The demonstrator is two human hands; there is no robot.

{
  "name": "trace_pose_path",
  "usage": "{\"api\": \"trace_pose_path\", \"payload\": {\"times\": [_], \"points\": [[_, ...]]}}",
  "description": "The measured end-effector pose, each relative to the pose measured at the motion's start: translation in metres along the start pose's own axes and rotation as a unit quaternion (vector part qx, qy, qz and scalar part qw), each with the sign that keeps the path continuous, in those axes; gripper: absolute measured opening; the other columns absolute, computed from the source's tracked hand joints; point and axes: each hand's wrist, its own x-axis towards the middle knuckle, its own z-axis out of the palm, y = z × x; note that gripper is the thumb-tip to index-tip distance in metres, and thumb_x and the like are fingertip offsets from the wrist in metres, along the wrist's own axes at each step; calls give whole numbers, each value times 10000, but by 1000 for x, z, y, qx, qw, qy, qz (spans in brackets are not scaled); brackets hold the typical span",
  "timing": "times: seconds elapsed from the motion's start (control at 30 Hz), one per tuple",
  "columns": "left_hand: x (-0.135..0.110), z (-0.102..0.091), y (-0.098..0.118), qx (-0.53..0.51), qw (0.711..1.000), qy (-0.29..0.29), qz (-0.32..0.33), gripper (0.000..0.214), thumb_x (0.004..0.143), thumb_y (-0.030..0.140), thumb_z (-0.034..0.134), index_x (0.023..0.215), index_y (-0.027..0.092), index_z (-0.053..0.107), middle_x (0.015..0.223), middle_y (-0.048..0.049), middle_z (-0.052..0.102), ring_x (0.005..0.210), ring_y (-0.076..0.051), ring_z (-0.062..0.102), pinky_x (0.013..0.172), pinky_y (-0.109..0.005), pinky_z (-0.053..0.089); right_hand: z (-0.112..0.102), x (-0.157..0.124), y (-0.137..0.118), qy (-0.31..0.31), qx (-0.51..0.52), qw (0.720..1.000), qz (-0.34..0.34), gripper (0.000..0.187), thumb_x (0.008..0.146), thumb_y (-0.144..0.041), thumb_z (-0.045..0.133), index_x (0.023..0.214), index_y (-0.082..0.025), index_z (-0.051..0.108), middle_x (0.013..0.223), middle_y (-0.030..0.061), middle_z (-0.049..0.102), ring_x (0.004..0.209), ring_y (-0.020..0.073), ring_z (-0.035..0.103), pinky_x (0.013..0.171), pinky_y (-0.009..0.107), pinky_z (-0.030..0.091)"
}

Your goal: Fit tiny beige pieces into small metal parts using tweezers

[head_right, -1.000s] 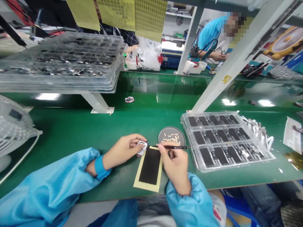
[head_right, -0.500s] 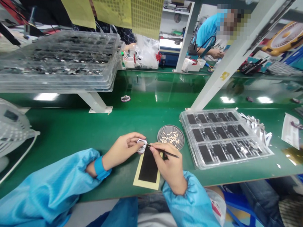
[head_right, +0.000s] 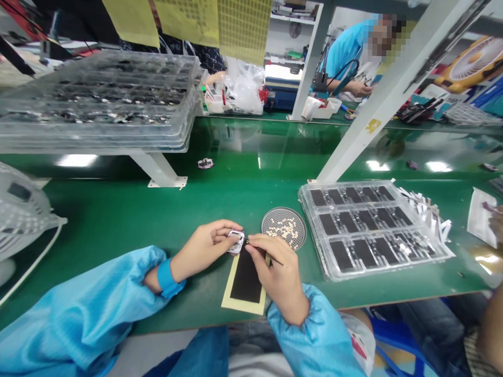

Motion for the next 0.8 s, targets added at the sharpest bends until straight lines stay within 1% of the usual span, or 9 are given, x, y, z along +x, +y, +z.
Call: {"api": "trace_pose_path", "payload": {"times": [0.1, 0.23, 0.33, 0.47, 0.53, 0.63, 0.7, 0.8], "points": [[0, 0, 1, -10, 1000, 2, 0, 314, 833, 319, 707, 1069, 117, 661, 904, -91, 734, 777, -181, 714, 705, -265, 606, -1, -1, 1, 2, 0, 1000, -3, 206, 879, -92, 708, 1019, -243, 696, 1077, 15, 728, 1022, 159, 676, 907, 317, 547], [0, 0, 3, -23, 1000, 3, 2, 346, 835, 352, 717, 1083, 112, 682, 895, -87, 739, 763, -171, 706, 707, -259, 604, -2, -5, 2, 11, 17, 1000, 19, 199, 881, -102, 703, 1023, -242, 693, 1071, 23, 725, 1023, 173, 673, 860, 317, 550], [-1, 0, 4, -20, 1000, 6, 1, 380, 836, 383, 723, 1106, 118, 691, 925, -92, 746, 781, -179, 706, 718, -271, 605, -3, -7, 2, 17, 42, 998, 43, 184, 878, -112, 702, 1012, -238, 690, 1038, 28, 723, 982, 176, 676, 773, 301, 546], [-2, 0, 6, -6, 1000, 5, 8, 396, 838, 403, 724, 1132, 139, 707, 942, -86, 753, 777, -181, 707, 733, -281, 598, -4, -8, 1, 4, 31, 997, 69, 152, 879, -143, 709, 998, -236, 692, 995, 30, 721, 905, 168, 673, 685, 283, 518], [-3, 0, 7, 1, 1000, 7, 11, 389, 839, 398, 720, 1134, 144, 714, 930, -81, 754, 764, -179, 706, 730, -281, 596, -3, -8, 2, -2, 24, 997, 76, 136, 886, -156, 705, 997, -233, 691, 991, 34, 720, 893, 167, 671, 677, 283, 512], [-4, 1, 7, 18, 1000, 9, 12, 357, 849, 356, 700, 1135, 142, 713, 940, -84, 753, 763, -171, 709, 733, -267, 590, -2, -7, 2, -12, 24, 997, 77, 120, 894, -169, 699, 997, -229, 691, 993, 35, 721, 901, 169, 672, 713, 292, 516], [-4, 0, 6, 33, 999, 6, 13, 348, 851, 321, 690, 1150, 143, 705, 962, -88, 751, 762, -164, 709, 726, -255, 586, -1, -6, 2, -17, 37, 996, 84, 107, 901, -171, 691, 990, -231, 694, 992, 29, 725, 894, 164, 674, 728, 290, 517], [-3, 0, 5, 35, 999, -1, 12, 361, 838, 294, 694, 1162, 137, 695, 991, -97, 747, 769, -161, 706, 710, -246, 583, -2, -5, 1, -19, 73, 991, 111, 78, 910, -181, 684, 966, -235, 697, 991, 19, 732, 887, 154, 678, 710, 272, 509]]}}
